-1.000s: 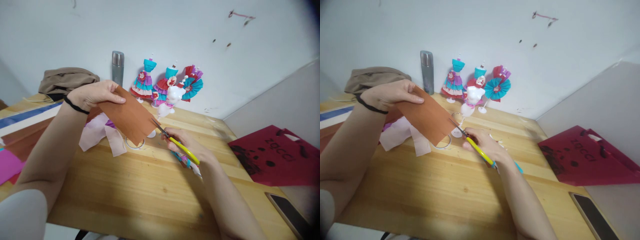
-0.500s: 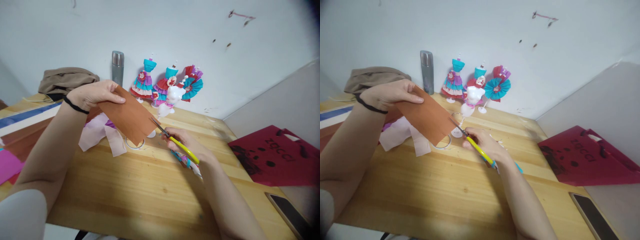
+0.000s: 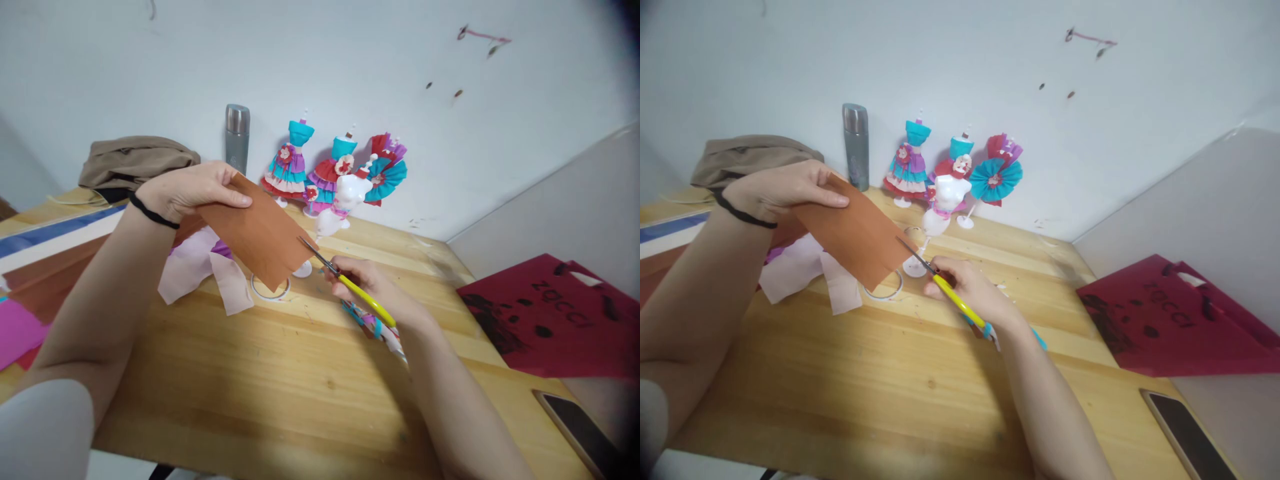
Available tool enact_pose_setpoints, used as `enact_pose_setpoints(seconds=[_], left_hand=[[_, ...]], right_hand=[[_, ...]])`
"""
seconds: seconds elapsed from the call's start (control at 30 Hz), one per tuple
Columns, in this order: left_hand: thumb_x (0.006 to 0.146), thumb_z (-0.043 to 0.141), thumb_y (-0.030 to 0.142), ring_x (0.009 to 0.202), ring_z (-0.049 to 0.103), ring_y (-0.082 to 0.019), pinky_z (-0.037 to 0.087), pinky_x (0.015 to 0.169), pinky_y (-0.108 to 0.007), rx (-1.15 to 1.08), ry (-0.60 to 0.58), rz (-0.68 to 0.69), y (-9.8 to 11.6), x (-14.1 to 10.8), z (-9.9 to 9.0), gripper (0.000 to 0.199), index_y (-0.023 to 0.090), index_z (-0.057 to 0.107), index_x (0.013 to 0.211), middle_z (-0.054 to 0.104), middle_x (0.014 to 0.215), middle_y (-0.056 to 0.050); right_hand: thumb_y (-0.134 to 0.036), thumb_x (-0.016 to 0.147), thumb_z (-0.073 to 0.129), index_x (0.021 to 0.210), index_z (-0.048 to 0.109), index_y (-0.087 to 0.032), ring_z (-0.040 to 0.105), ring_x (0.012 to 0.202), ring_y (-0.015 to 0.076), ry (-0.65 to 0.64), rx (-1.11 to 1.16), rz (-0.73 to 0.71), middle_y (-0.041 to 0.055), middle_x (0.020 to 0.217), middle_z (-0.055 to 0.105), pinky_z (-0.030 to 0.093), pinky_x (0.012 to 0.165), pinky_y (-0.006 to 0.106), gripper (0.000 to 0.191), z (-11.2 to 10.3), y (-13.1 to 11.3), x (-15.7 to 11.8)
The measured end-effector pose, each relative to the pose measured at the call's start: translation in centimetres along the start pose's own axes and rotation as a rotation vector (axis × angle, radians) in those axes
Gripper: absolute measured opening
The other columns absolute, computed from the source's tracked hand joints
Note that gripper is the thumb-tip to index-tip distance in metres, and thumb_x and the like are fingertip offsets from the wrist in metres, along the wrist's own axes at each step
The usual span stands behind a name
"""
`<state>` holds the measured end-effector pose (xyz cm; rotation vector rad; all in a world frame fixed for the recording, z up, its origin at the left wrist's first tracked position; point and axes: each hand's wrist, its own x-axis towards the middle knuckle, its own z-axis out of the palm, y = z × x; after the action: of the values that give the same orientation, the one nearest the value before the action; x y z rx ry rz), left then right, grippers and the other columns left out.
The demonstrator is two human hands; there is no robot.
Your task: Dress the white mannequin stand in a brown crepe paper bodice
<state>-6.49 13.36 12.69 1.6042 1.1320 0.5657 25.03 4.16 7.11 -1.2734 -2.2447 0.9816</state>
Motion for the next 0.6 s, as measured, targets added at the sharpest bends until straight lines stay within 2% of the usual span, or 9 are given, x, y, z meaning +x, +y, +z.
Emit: enact_pose_setpoints(seconds=[0.4, 0.6], left_hand=[[0.063, 0.077, 0.036, 0.102, 0.071, -0.033, 0.054, 0.085, -0.035, 0.005, 0.013, -0.001, 0.06, -0.03, -0.04, 0.044, 0.011, 0.075, 0.099, 0.076, 0.089, 0.000], [0.067, 0.075, 0.039, 0.105, 0.069, -0.031, 0.052, 0.088, -0.033, 0.056, -0.003, -0.022, -0.02, 0.09, -0.21, 0.050, 0.012, 0.073, 0.108, 0.076, 0.092, 0.001]], right_hand=[[-0.065, 0.082, 0.061, 0.072, 0.048, -0.022, 0.037, 0.062, 0.0147, 0.027, -0.028, 0.000, -0.0010, 0.069, 0.043, 0.031, 0.057, 0.029, 0.046, -0.02, 0.12, 0.08], [-0.062, 0.082, 0.061, 0.072, 0.050, -0.020, 0.035, 0.061, 0.0131, 0.057, -0.041, -0.030, -0.0018, 0.067, 0.042, 0.030, 0.056, 0.028, 0.045, 0.09, 0.40, 0.11]])
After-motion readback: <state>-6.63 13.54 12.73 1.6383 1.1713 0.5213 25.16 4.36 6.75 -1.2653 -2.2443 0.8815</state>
